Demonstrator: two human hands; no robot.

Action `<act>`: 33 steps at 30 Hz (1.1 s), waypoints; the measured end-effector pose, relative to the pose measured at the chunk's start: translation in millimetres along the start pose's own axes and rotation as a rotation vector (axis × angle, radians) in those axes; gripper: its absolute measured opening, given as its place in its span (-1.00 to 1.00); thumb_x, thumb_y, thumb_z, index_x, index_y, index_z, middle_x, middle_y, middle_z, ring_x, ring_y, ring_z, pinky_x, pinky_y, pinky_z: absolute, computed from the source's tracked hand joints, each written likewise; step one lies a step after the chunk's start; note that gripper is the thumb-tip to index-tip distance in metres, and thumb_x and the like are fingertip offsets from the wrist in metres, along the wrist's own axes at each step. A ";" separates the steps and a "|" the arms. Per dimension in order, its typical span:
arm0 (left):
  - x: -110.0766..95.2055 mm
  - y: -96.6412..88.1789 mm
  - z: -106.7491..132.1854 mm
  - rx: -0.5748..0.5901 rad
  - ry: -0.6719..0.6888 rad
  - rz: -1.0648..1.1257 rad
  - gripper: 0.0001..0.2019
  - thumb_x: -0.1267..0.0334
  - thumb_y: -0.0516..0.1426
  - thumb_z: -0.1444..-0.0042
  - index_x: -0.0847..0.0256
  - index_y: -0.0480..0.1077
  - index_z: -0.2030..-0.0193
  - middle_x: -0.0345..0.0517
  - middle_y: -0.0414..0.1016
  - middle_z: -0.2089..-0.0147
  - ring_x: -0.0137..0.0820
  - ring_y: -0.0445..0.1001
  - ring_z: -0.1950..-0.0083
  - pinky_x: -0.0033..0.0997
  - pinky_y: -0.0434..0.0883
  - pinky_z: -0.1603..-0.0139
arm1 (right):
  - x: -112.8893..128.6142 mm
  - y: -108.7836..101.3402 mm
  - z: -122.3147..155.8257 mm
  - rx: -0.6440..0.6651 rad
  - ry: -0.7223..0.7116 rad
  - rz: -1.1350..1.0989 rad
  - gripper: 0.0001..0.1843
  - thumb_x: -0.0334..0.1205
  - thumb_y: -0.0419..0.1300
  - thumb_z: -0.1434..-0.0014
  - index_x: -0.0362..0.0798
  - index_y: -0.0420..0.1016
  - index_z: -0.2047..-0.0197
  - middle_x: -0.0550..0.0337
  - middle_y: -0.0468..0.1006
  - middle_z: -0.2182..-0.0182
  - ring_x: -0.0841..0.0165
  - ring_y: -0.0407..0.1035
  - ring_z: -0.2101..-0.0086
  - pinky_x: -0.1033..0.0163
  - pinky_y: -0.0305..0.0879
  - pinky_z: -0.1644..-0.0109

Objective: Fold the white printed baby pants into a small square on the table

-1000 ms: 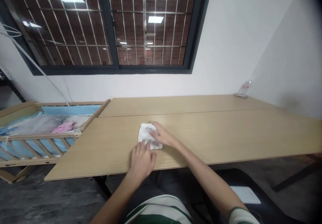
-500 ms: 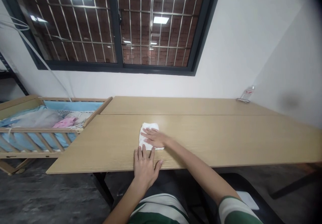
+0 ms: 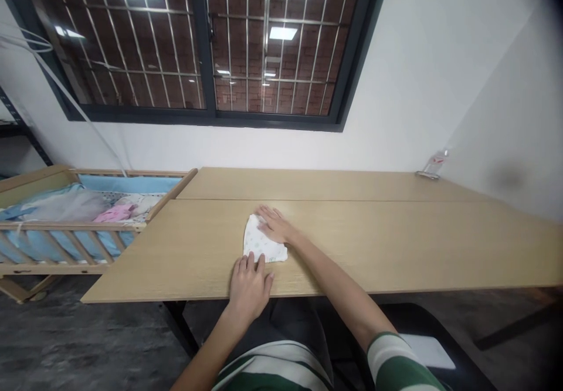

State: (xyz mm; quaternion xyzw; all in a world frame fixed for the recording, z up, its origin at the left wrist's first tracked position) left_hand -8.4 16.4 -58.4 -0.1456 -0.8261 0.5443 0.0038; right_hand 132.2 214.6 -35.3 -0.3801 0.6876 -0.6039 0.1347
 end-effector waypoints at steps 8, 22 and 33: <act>68.7 -9.1 -33.6 0.138 0.222 0.248 -0.77 0.30 -0.01 -0.34 0.16 0.47 0.08 0.02 0.57 0.01 -0.18 0.47 -0.09 -0.13 0.33 -0.19 | 19.1 -34.1 47.0 0.013 0.032 -0.264 -0.51 0.12 0.11 -0.34 -0.03 0.53 -0.13 -0.02 0.57 -0.06 0.11 0.44 -0.05 0.00 0.27 -0.22; 73.5 -36.9 -46.3 0.208 0.082 0.773 -0.69 -0.01 0.04 -0.31 0.14 0.41 0.02 -0.08 0.60 0.03 -0.25 0.55 0.01 -0.33 0.43 -0.03 | 40.0 -44.0 104.8 0.074 0.040 -0.455 -0.56 0.06 0.11 -0.35 0.01 0.47 -0.15 0.06 0.60 0.06 0.20 0.47 0.14 0.11 0.37 0.00; 87.5 1.8 -104.6 0.178 -0.085 0.589 -0.72 0.04 0.09 -0.24 0.23 0.42 0.19 -0.09 0.57 0.28 -0.32 0.51 0.28 -0.40 0.38 0.27 | 8.3 -6.8 71.3 -0.249 0.351 -0.413 -0.53 0.04 0.03 -0.35 -0.14 0.28 -0.14 0.01 0.52 0.19 0.20 0.41 0.22 0.09 0.38 0.10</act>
Point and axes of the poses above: each hand's wrist, its own z-axis away from the middle knuckle, its own y-axis out of the palm, x = y × z, the point moved 1 cm from there along -z, towards the middle knuckle
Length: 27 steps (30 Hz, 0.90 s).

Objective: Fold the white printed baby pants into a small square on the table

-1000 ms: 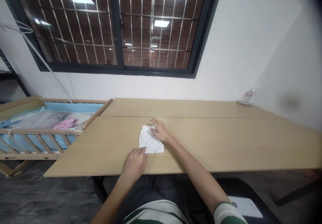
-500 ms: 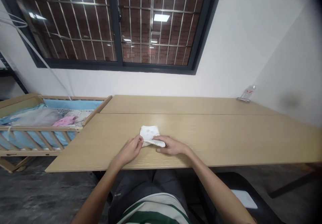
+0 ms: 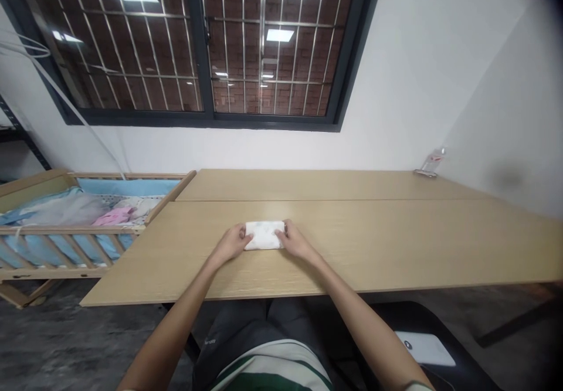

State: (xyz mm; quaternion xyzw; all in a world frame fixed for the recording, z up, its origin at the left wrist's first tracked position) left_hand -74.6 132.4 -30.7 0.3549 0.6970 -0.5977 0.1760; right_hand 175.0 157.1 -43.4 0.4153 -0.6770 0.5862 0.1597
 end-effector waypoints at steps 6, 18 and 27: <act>-1.3 11.8 -13.7 -0.098 -0.092 -0.180 -0.74 0.12 0.10 -0.24 0.27 0.40 0.08 0.13 0.59 0.15 -0.13 0.56 0.11 -0.21 0.41 0.09 | -6.7 13.9 -5.3 -0.102 0.078 0.056 -0.28 -0.10 0.04 -0.29 -0.24 -0.04 -0.40 -0.25 0.33 -0.14 0.09 0.34 -0.10 -0.01 0.30 -0.19; -21.6 60.1 -5.9 0.053 0.226 -0.409 -0.19 -0.18 -0.32 -0.38 0.50 -0.09 -0.50 0.31 -0.08 -0.54 -0.10 -0.16 -0.57 -0.04 -0.10 -0.52 | 25.4 27.6 7.9 0.139 -0.301 0.451 -0.29 -0.05 -0.19 -0.41 -0.11 -0.11 -0.53 -0.04 0.01 -0.47 0.15 -0.16 -0.44 -0.06 -0.24 -0.47; -4.2 63.5 -5.0 0.043 0.178 -0.455 -0.17 -0.21 -0.28 -0.36 0.48 -0.14 -0.51 0.33 -0.15 -0.55 -0.09 -0.23 -0.58 -0.03 -0.08 -0.51 | 12.4 20.5 9.1 0.177 -0.205 0.459 -0.19 0.19 -0.21 -0.42 -0.15 -0.14 -0.54 -0.05 -0.11 -0.49 0.17 -0.30 -0.46 -0.04 -0.32 -0.49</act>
Point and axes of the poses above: each hand's wrist, its own z-axis away from the middle knuckle, its own y-axis out of the palm, x = y × z, the point moved 1 cm from there along -z, towards the middle knuckle
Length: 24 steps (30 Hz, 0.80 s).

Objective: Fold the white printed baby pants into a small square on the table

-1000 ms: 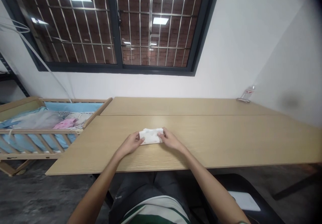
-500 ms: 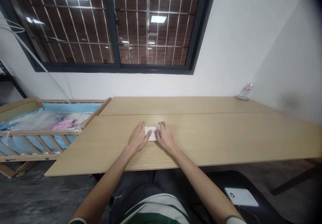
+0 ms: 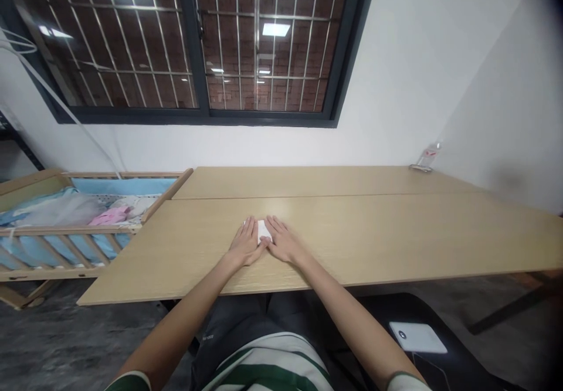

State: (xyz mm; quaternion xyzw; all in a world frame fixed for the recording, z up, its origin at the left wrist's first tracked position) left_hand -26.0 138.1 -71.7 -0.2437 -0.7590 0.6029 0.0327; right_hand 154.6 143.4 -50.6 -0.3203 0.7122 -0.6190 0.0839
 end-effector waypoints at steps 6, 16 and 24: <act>6.1 -1.7 13.6 0.008 -0.027 -0.025 -0.11 -0.27 -0.28 -0.34 0.52 -0.17 -0.51 0.39 -0.16 -0.54 -0.04 -0.22 -0.57 -0.03 -0.06 -0.50 | -8.3 -2.6 7.2 0.009 0.066 -0.065 -0.08 0.29 -0.19 -0.39 -0.22 -0.19 -0.54 -0.10 -0.21 -0.49 0.12 -0.32 -0.46 0.00 -0.30 -0.49; 12.6 -27.1 22.9 0.041 0.112 -0.035 -0.19 -0.24 -0.10 -0.30 0.37 0.03 -0.46 0.28 0.02 -0.52 -0.02 -0.04 -0.54 0.00 0.00 -0.46 | -6.9 -14.2 17.2 -0.109 -0.113 -0.115 -0.16 0.05 0.17 -0.26 -0.15 0.07 -0.48 -0.15 -0.10 -0.48 0.04 -0.19 -0.44 -0.07 -0.15 -0.47; 16.3 -40.6 5.8 0.043 0.033 0.099 -0.40 0.15 0.15 -0.17 0.30 0.23 -0.33 0.25 0.36 -0.33 -0.02 0.30 -0.37 -0.02 0.13 -0.38 | -26.0 3.1 1.5 -0.210 -0.102 -0.289 -0.26 -0.37 0.17 -0.06 -0.11 0.31 -0.35 -0.12 0.30 -0.33 0.09 0.17 -0.32 -0.06 0.07 -0.40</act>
Point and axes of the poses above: each hand's wrist, its own z-axis away from the middle knuckle, its own y-axis out of the palm, x = y × z, the point moved 1 cm from there along -z, towards the middle knuckle
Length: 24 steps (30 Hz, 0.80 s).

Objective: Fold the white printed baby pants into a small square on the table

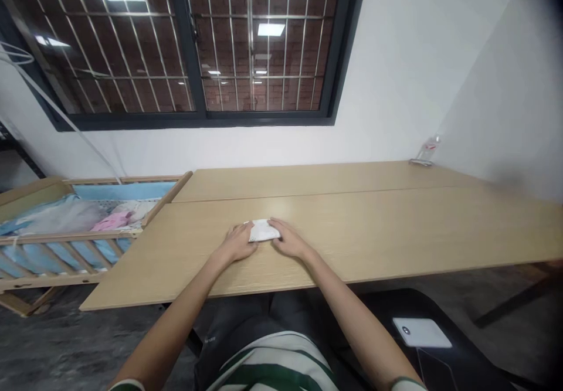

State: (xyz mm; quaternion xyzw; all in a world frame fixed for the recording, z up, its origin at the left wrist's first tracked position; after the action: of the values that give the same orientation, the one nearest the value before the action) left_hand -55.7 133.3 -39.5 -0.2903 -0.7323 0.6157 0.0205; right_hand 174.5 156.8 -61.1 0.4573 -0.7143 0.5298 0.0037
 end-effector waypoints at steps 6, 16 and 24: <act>-0.5 -9.8 -5.5 -0.181 -0.049 0.180 -0.73 0.38 0.02 -0.23 0.22 0.46 0.02 0.13 0.56 -0.05 -0.13 0.47 -0.16 -0.10 0.27 -0.28 | -2.6 -6.9 -15.7 -0.135 0.044 -0.129 -0.59 -0.44 0.14 -0.09 -0.03 0.52 -0.01 0.01 0.59 0.01 0.14 0.43 -0.05 -0.02 0.28 -0.22; -13.3 -18.7 43.5 -0.388 -0.321 0.538 -0.53 -0.03 0.08 -0.28 0.28 0.19 -0.16 0.05 0.64 0.21 -0.28 0.64 0.27 -0.37 0.50 0.25 | 43.4 -30.3 -58.9 -0.080 0.297 -0.620 -0.42 -0.09 0.32 -0.15 -0.01 0.22 -0.16 0.24 0.50 0.30 0.37 0.43 0.37 0.31 0.34 0.33; -36.9 -2.7 61.0 -0.242 -0.577 0.164 -0.67 0.11 0.11 -0.24 0.22 0.32 -0.07 0.18 0.60 0.12 -0.04 0.60 0.12 -0.15 0.40 0.11 | 23.3 7.3 -70.6 0.047 0.412 -0.434 -0.61 -0.24 0.43 -0.06 -0.06 0.38 0.10 0.14 0.60 0.33 0.32 0.49 0.36 0.29 0.38 0.32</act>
State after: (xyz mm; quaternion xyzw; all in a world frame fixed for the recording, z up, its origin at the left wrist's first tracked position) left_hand -49.8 62.2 -39.6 -0.1618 -0.7501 0.5805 -0.2724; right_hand 122.4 195.4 -24.3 0.4821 -0.5715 0.6147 0.2511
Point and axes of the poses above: each hand's wrist, its own z-axis away from the middle knuckle, its own y-axis out of the palm, x = y × z, the point moved 1 cm from there along -z, towards the middle knuckle
